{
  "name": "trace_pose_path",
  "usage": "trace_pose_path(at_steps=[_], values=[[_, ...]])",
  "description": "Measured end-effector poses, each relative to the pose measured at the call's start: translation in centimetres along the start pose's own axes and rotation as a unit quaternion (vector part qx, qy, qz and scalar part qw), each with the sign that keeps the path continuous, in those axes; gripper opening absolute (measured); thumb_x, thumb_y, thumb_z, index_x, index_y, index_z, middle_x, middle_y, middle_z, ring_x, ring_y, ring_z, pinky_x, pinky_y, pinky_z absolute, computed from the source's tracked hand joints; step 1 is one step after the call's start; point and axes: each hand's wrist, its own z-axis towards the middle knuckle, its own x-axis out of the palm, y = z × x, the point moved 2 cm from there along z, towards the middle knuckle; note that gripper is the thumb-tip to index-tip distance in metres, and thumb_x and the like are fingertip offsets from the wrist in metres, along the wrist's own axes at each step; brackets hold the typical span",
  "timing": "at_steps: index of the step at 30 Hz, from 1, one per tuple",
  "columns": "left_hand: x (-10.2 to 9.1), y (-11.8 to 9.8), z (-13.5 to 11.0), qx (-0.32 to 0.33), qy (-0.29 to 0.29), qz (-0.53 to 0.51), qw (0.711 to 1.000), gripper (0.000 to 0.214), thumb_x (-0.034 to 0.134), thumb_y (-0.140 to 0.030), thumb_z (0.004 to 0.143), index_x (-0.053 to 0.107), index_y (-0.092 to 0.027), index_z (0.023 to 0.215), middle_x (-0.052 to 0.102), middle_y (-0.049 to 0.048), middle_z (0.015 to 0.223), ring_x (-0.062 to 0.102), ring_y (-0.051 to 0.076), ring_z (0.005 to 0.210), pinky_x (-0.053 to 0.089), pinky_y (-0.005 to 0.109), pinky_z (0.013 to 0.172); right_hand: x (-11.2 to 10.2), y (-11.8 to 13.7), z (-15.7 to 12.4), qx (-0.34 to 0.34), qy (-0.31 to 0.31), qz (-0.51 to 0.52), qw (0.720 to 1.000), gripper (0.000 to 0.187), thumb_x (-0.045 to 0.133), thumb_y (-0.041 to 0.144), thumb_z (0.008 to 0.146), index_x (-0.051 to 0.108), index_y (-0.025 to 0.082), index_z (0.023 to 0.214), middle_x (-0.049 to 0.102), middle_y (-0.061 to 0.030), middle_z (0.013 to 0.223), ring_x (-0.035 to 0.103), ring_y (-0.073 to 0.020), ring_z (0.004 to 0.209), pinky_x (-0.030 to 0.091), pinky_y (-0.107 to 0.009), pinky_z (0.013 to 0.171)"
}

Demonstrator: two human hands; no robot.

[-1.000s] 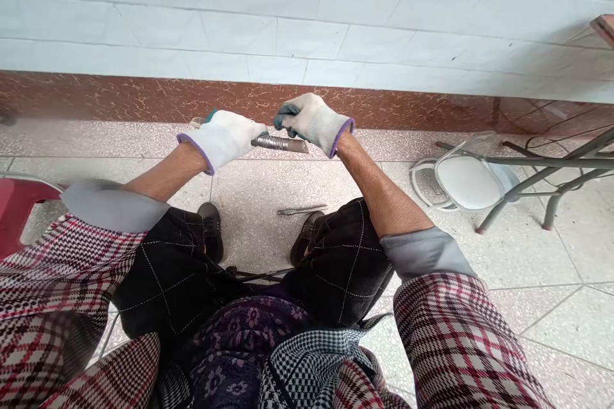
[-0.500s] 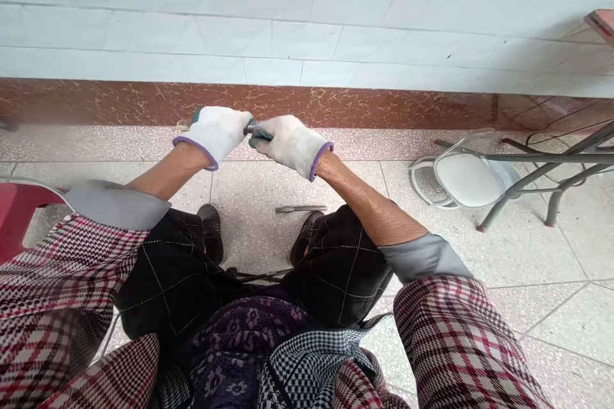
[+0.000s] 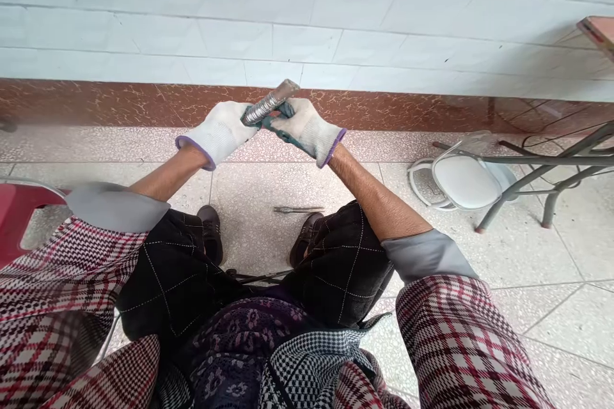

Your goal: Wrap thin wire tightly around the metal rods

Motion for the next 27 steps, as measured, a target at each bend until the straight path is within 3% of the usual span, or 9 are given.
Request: trace_pose_path(at_steps=[4,7,9,12,15,18,22,25,27], values=[[-0.2,0.2,-0.1,-0.029,-0.010,0.040,0.999,0.036,0.054,-0.033,0.102,0.072,-0.015,0.127,0.075,0.0135,0.105,0.065,0.024,0.091,0.046,0.035,0.077,1.4,0.2,-0.2,0.077,-0.012,0.156,0.985,0.032,0.076,0.026,0.087,0.047,0.027,0.073,0.035,0.0070,0.055,0.029,-0.0098,0.050,0.027,-0.024,0.041],[-0.8,0.1,-1.2,0.019,0.018,-0.028,0.999,0.032,0.060,-0.030,0.096,0.073,-0.017,0.123,0.072,0.0080,0.094,0.061,0.019,0.080,0.044,0.033,0.071,1.0,0.1,-0.4,0.076,-0.019,0.171,0.982,0.023,0.074,0.026,0.086,0.053,0.026,0.074,0.035,0.0069,0.054,0.028,-0.0105,0.050,0.025,-0.024,0.042],[-1.0,0.3,-2.1,0.039,0.102,-0.139,0.984,0.032,0.064,-0.031,0.093,0.073,-0.019,0.121,0.068,0.0040,0.084,0.057,0.015,0.070,0.043,0.030,0.063,0.4,0.1,-0.5,0.044,-0.005,0.173,0.984,0.012,0.073,0.029,0.084,0.063,0.024,0.082,0.039,0.0061,0.057,0.028,-0.0112,0.051,0.025,-0.026,0.042],[-1.4,0.5,-3.3,-0.002,0.238,-0.251,0.938,0.030,0.062,-0.032,0.093,0.074,-0.018,0.118,0.062,0.0021,0.073,0.051,0.012,0.056,0.037,0.029,0.053,-0.2,0.0,-0.5,0.013,0.022,0.173,0.985,0.013,0.073,0.034,0.082,0.068,0.023,0.088,0.039,0.0067,0.058,0.025,-0.0115,0.051,0.022,-0.027,0.044],[-2.1,0.2,-3.6,-0.045,0.205,-0.321,0.923,0.026,0.059,-0.027,0.096,0.073,-0.016,0.115,0.053,-0.0004,0.069,0.042,0.010,0.053,0.035,0.028,0.052,-0.1,-0.5,-0.2,-0.005,0.007,0.133,0.991,0.016,0.068,0.038,0.090,0.062,0.025,0.083,0.035,0.0073,0.056,0.026,-0.0125,0.051,0.023,-0.028,0.046],[-2.2,0.0,-3.2,-0.083,0.141,-0.368,0.915,0.025,0.056,-0.028,0.099,0.071,-0.016,0.116,0.046,-0.0025,0.068,0.037,0.009,0.053,0.036,0.027,0.053,0.2,-1.3,0.0,-0.073,-0.027,-0.012,0.997,0.014,0.059,0.030,0.097,0.064,0.022,0.087,0.050,0.0027,0.065,0.043,-0.0147,0.060,0.039,-0.030,0.057],[-1.4,1.1,-1.8,-0.106,0.113,-0.286,0.946,0.028,0.058,-0.031,0.097,0.072,-0.017,0.117,0.055,0.0011,0.074,0.045,0.012,0.056,0.041,0.028,0.056,0.4,-1.8,-0.8,-0.147,-0.018,-0.209,0.967,0.020,0.053,0.025,0.100,0.071,0.019,0.097,0.074,-0.0056,0.096,0.065,-0.0206,0.090,0.050,-0.035,0.086],[-0.5,2.8,-0.4,-0.112,0.094,-0.120,0.982,0.029,0.061,-0.027,0.094,0.076,-0.016,0.116,0.069,0.0095,0.087,0.061,0.020,0.071,0.050,0.034,0.069,0.1,-1.2,-1.7,-0.136,0.016,-0.272,0.953,0.024,0.052,0.023,0.101,0.075,0.018,0.105,0.077,-0.0069,0.102,0.069,-0.0221,0.092,0.049,-0.036,0.088],[0.3,3.7,0.2,-0.101,0.101,0.026,0.989,0.030,0.062,-0.023,0.092,0.079,-0.016,0.116,0.074,0.0157,0.098,0.069,0.029,0.087,0.053,0.041,0.082,-0.2,-0.5,-1.9,-0.110,0.039,-0.273,0.955,0.022,0.056,0.022,0.100,0.076,0.018,0.106,0.076,-0.0066,0.099,0.068,-0.0224,0.090,0.049,-0.036,0.086]])
